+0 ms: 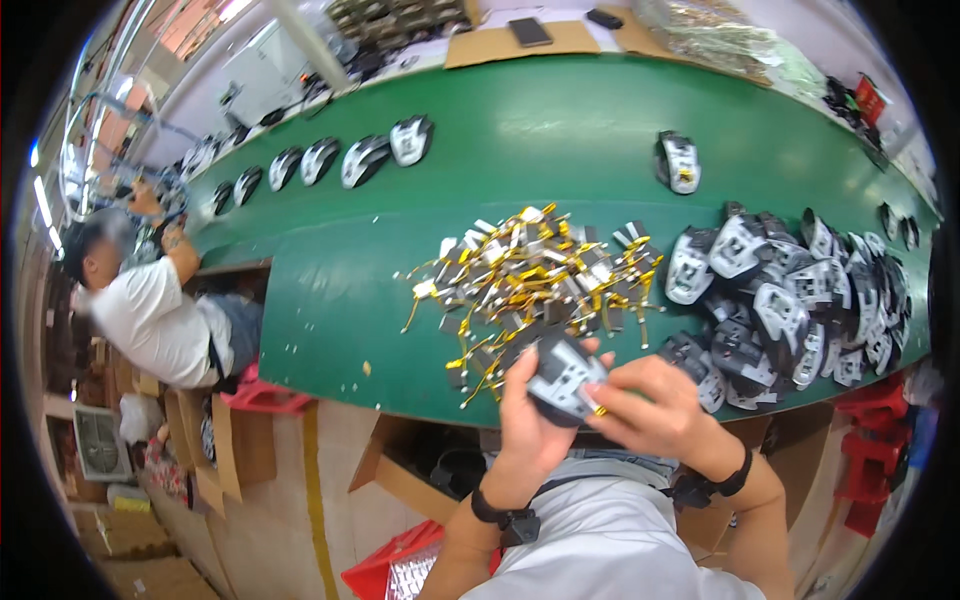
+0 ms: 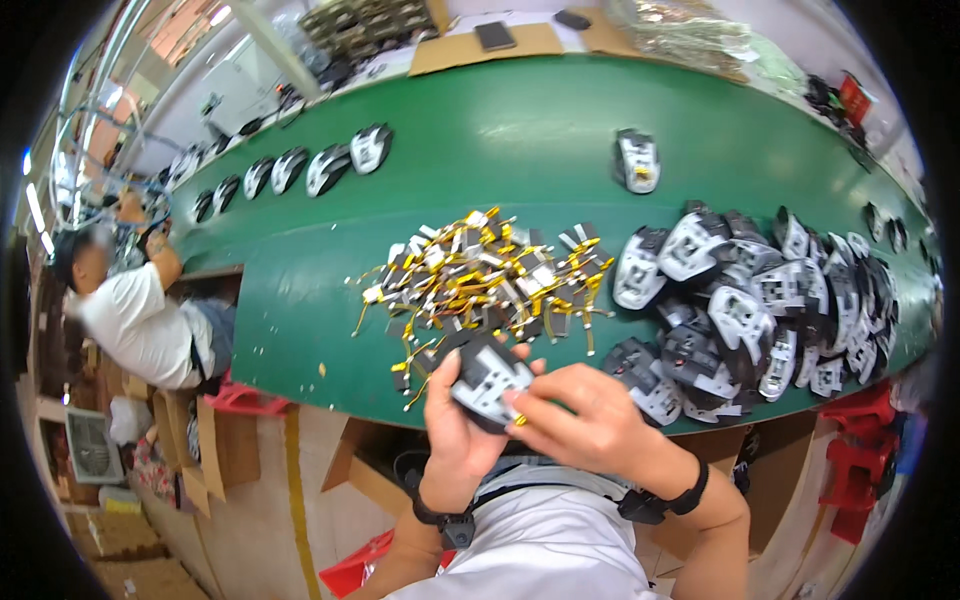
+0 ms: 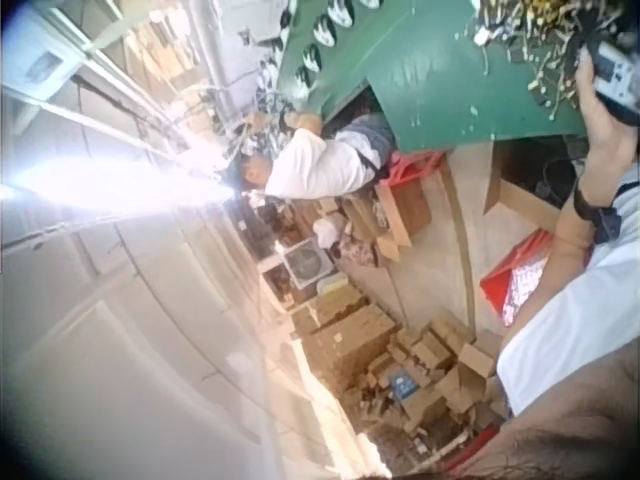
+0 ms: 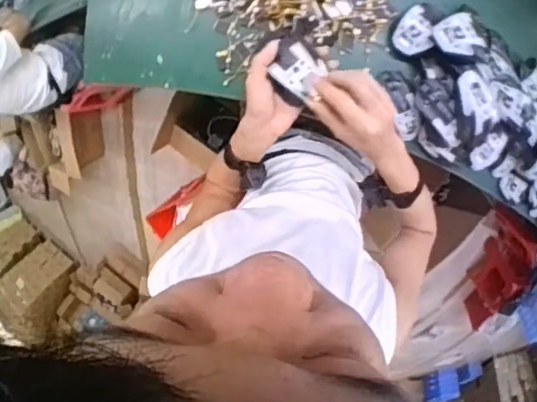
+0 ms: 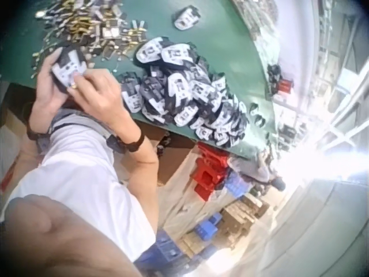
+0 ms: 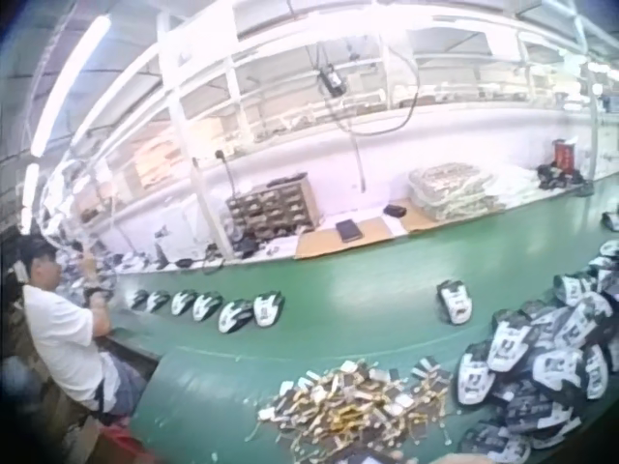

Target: The person assembles computer mice by inserting small yellow ribbon cables into the bottom of mouse shells and placing the completed units on a green workbench. The person handles mouse shells and cables one at a time, repeating the insertion and placement steps throughout the clip.

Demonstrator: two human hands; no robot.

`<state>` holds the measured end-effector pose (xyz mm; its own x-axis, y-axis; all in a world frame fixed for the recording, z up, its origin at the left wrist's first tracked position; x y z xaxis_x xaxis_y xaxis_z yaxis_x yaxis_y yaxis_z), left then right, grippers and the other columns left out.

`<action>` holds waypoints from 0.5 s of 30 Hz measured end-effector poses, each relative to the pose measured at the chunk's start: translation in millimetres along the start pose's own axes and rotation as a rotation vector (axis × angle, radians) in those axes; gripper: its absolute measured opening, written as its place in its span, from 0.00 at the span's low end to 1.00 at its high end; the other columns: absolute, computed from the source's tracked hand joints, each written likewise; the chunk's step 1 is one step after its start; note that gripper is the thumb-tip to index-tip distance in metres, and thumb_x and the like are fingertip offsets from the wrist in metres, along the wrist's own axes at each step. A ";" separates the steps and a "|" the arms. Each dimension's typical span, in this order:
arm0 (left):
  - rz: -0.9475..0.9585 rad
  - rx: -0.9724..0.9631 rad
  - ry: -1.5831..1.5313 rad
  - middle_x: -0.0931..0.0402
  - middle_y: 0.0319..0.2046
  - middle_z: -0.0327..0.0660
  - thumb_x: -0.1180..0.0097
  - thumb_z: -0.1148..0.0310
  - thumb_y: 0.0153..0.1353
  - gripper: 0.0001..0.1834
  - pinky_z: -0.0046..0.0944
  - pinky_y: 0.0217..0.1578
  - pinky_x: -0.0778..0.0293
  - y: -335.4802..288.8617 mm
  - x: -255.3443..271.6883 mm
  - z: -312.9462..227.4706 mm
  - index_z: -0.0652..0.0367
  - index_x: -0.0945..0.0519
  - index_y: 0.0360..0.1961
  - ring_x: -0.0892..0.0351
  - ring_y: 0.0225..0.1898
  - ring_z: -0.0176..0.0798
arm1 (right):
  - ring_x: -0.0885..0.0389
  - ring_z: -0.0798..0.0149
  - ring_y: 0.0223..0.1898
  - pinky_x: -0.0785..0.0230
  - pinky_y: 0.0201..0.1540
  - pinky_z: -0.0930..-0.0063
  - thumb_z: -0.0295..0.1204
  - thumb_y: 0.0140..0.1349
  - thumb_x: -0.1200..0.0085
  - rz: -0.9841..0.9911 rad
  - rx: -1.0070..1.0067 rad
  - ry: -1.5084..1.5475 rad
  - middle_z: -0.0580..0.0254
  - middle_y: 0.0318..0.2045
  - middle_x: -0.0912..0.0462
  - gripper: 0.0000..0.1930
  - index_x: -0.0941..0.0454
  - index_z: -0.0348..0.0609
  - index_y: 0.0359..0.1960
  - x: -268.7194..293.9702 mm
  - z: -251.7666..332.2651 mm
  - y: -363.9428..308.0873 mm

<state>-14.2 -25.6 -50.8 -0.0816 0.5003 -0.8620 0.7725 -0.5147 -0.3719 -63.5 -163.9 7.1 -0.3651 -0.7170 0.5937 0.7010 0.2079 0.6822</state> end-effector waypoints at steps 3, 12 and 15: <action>0.037 -0.049 -0.015 0.22 0.50 0.52 0.59 0.48 0.69 0.27 0.52 0.54 0.25 -0.8 0.8 -7.0 0.61 0.25 0.53 0.23 0.54 0.56 | 0.18 0.59 0.35 0.22 0.35 0.68 0.29 0.49 0.31 -0.023 0.057 -0.014 0.60 0.40 0.21 0.18 0.16 0.41 0.44 -3.0 -0.7 -10.5; 0.256 -0.034 0.114 0.24 0.50 0.49 0.56 0.46 0.68 0.32 0.43 0.55 0.27 10.0 -25.4 -5.5 0.65 0.28 0.56 0.24 0.52 0.46 | 0.20 0.55 0.40 0.24 0.43 0.65 0.28 0.56 0.46 -0.117 0.345 -0.138 0.51 0.42 0.23 0.17 0.20 0.27 0.44 8.7 1.1 -15.2; -0.139 -0.030 0.129 0.18 0.42 0.50 0.50 0.46 0.62 0.30 0.48 0.47 0.21 5.3 -25.9 -8.9 0.64 0.21 0.48 0.19 0.44 0.51 | 0.21 0.56 0.39 0.26 0.40 0.68 0.28 0.57 0.47 -0.082 0.352 -0.190 0.50 0.42 0.22 0.16 0.20 0.26 0.43 18.7 9.2 -14.0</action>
<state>-2.3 -35.1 -27.4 -0.1090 0.6508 -0.7514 0.7781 -0.4145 -0.4720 -85.8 -174.1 12.6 -0.5409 -0.6121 0.5768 0.4244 0.3934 0.8155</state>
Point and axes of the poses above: each hand's wrist, its own y-axis towards the middle knuckle, its own x-axis out of the back of the hand, z = x × y, the point moved 3 cm from there along y, towards the middle knuckle
